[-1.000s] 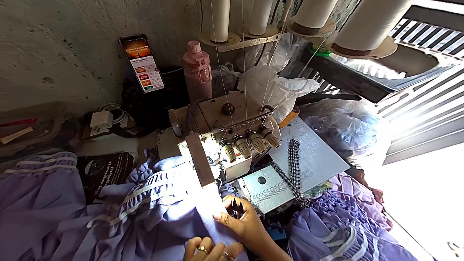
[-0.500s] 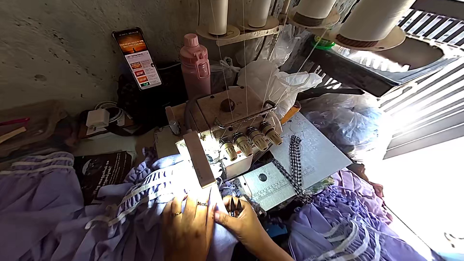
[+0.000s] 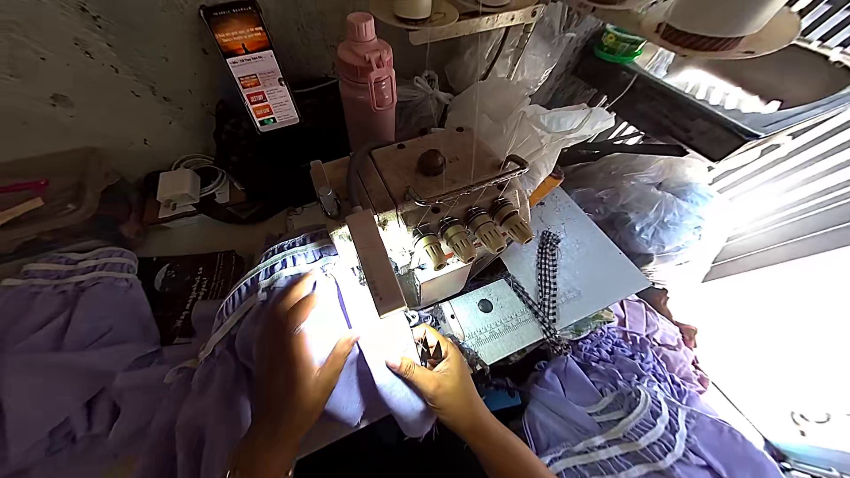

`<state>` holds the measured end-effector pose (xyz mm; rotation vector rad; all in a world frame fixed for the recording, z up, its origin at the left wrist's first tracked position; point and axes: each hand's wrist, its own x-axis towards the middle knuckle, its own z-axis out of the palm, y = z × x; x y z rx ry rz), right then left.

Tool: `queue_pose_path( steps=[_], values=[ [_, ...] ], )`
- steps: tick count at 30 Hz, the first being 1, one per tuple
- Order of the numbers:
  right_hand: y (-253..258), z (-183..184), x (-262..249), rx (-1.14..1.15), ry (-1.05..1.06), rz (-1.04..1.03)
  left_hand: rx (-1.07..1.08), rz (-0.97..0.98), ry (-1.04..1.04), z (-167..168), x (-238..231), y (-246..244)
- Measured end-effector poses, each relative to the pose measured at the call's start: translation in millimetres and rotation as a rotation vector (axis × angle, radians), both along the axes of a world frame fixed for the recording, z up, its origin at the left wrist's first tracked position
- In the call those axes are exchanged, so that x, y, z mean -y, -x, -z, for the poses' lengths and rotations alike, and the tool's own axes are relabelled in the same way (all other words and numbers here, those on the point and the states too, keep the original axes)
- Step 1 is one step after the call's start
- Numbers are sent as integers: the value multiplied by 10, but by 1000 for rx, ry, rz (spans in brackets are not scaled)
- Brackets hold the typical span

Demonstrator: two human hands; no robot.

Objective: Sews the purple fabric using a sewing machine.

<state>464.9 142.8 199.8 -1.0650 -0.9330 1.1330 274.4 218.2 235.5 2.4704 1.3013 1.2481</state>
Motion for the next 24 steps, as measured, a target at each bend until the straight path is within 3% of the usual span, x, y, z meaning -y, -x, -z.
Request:
queue_pose_path(
  steps=[4, 6, 9, 13, 15, 17, 20, 22, 24],
  values=[
    [-76, 92, 80, 11, 73, -27, -123, -301, 10, 487, 400, 691],
    [-110, 109, 101, 18, 99, -40, -195, -330, 126, 577, 535, 1047],
    [-131, 80, 170, 11, 129, -58, -58, -210, 191, 294, 583, 1568],
    [-99, 79, 347, -35, 136, -55, -12, -250, 85, -145, 447, 1871],
    [-109, 102, 468, -36, 138, -54, 39, -181, 80, -214, 438, 1733],
    [-129, 105, 590, -43, 145, -54, 145, 9, 217, -224, 533, 1419],
    [-180, 46, 680, -85, 168, -82, 256, 387, 701, -90, 793, 815],
    [-205, 7, 694, -92, 190, -103, 271, 604, 1014, 191, 956, 434],
    [-204, 5, 706, -93, 201, -113, 346, 677, 1279, 467, 1072, 96]
  ],
)
